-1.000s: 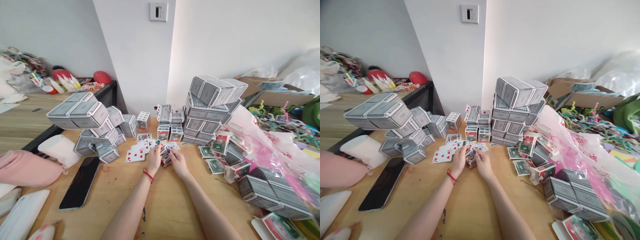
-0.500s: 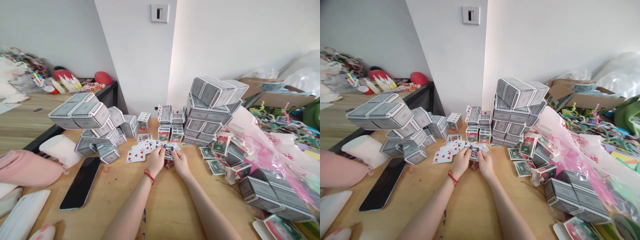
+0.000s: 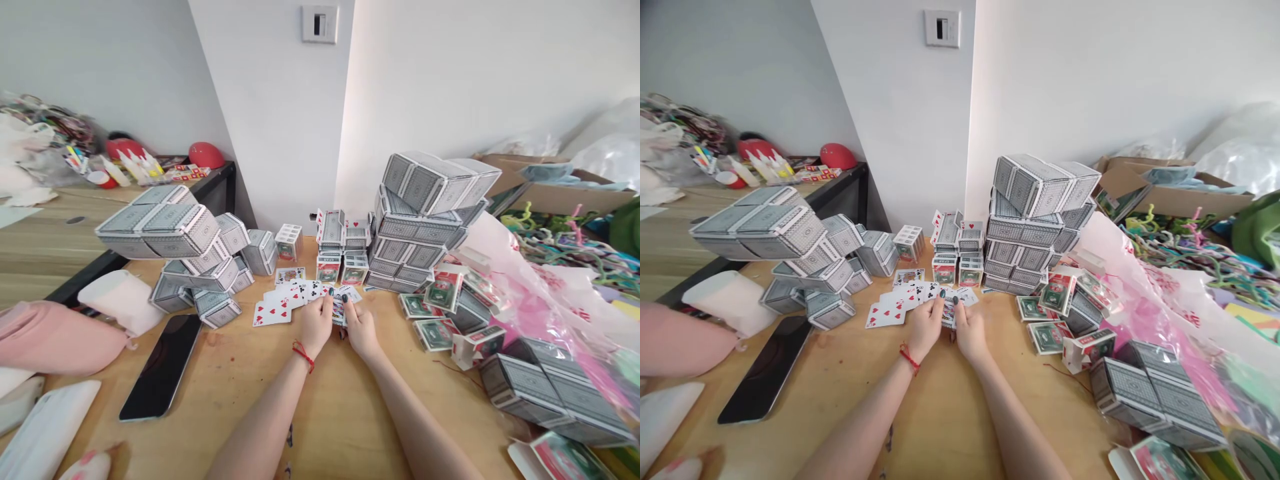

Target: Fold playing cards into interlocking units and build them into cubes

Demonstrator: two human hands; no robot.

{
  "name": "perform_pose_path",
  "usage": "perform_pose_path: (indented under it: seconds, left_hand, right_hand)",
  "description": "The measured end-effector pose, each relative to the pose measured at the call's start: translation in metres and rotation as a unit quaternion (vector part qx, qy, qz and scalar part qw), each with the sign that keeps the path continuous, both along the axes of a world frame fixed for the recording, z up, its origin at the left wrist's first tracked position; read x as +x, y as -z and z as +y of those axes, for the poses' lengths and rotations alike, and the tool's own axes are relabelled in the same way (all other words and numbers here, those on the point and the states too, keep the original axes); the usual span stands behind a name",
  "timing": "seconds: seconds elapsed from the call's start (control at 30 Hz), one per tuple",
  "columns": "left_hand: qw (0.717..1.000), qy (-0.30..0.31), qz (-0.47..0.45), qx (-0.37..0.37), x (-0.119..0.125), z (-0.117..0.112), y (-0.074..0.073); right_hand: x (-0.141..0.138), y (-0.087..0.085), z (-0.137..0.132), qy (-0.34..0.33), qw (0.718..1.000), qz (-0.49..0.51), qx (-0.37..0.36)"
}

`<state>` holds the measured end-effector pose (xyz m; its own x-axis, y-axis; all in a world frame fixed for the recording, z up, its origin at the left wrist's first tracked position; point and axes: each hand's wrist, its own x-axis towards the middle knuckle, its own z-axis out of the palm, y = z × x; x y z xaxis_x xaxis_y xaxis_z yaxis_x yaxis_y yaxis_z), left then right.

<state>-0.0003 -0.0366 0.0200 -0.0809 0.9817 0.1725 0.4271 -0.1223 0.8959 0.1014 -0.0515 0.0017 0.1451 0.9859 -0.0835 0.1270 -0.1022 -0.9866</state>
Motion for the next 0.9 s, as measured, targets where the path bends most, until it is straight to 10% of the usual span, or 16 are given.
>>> perform_pose_path:
  seconds: [0.9]
  left_hand:
    - [0.992,0.07,-0.091,-0.056,0.0,-0.0025,0.0011]
  right_hand:
    - [0.0044,0.0039,0.0084,0.029,0.989,0.144,0.014]
